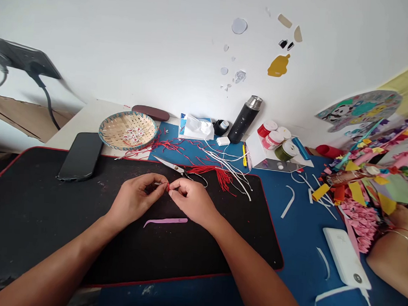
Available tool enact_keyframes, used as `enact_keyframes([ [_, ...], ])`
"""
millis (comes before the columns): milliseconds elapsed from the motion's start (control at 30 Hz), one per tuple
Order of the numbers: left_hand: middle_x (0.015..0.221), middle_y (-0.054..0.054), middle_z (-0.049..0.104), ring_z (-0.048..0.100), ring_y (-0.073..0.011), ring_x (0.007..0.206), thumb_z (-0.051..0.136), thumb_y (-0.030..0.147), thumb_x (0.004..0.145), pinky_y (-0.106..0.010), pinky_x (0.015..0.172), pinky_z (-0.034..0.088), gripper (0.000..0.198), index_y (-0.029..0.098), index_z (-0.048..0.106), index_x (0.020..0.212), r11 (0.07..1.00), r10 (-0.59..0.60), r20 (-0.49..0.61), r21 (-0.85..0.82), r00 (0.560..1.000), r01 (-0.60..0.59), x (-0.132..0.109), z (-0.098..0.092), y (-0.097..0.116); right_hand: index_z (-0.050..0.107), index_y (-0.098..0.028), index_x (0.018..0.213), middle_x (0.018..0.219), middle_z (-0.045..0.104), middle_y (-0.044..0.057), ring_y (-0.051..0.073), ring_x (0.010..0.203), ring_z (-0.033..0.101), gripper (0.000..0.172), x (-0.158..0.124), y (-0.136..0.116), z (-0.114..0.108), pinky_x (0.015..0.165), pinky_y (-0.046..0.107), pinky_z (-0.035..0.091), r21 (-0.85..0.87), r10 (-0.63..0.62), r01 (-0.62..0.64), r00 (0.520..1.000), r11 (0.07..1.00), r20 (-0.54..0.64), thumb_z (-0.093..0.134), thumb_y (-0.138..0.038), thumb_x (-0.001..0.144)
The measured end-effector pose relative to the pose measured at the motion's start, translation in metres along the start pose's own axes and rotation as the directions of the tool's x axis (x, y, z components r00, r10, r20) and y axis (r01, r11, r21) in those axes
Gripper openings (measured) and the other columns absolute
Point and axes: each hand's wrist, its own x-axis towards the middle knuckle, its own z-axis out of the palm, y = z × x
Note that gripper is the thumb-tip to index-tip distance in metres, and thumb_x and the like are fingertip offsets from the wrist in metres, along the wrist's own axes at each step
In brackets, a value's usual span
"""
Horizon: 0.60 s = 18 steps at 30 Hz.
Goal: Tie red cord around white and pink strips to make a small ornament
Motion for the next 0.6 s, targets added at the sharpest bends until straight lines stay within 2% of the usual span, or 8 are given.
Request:
enact_keyframes([
  [167,0.091,-0.001,0.08,0.073,-0.0177,0.078,0.063,0.029,0.097,-0.026,0.073,0.053,0.014,0.023,0.076,0.095,0.999,-0.017,0.007,-0.041,1.0,0.017,0.001,-0.001,0.0013,0.075,-0.019,0.095,0.07,0.061,-0.003,0.012,0.06,0.047,0.016,-0.0001,-0.0012,0.0024,0.059,0.026,0.035,-0.119,-0.047,0.04,0.997,0.992,-0.059,0.061,-0.028,0.095],
  [333,0.09,-0.001,0.08,0.072,-0.0178,0.077,0.063,0.031,0.097,-0.026,0.071,0.053,0.015,0.023,0.076,0.095,0.998,-0.036,0.025,-0.058,0.999,0.037,0.0021,-0.0017,0.002,0.075,-0.018,0.095,0.081,0.068,0.0,0.013,0.067,0.053,0.017,0.0007,-0.0006,-0.0006,0.063,0.026,0.039,-0.032,-0.071,0.07,0.997,0.997,-0.012,0.061,-0.029,0.096],
  [500,0.087,-0.001,0.079,0.072,-0.0174,0.075,0.064,0.031,0.096,-0.025,0.071,0.053,0.015,0.023,0.076,0.093,0.995,-0.041,0.025,-0.093,0.999,0.044,0.0024,-0.0025,0.004,0.075,-0.018,0.097,0.065,0.057,-0.004,0.011,0.055,0.047,0.02,0.0,-0.0001,-0.0014,0.055,0.025,0.033,0.013,-0.006,0.006,1.0,1.0,0.005,0.061,-0.033,0.097],
  [600,0.087,-0.001,0.079,0.072,-0.0174,0.074,0.064,0.032,0.096,-0.026,0.073,0.054,0.016,0.023,0.076,0.092,0.993,-0.047,0.025,-0.11,0.999,0.049,0.0031,-0.0028,0.0048,0.077,-0.019,0.097,0.073,0.067,-0.001,0.012,0.061,0.053,0.019,-0.0009,-0.0018,-0.0009,0.06,0.026,0.038,-0.066,-0.031,0.029,0.999,0.997,-0.032,0.061,-0.03,0.096],
])
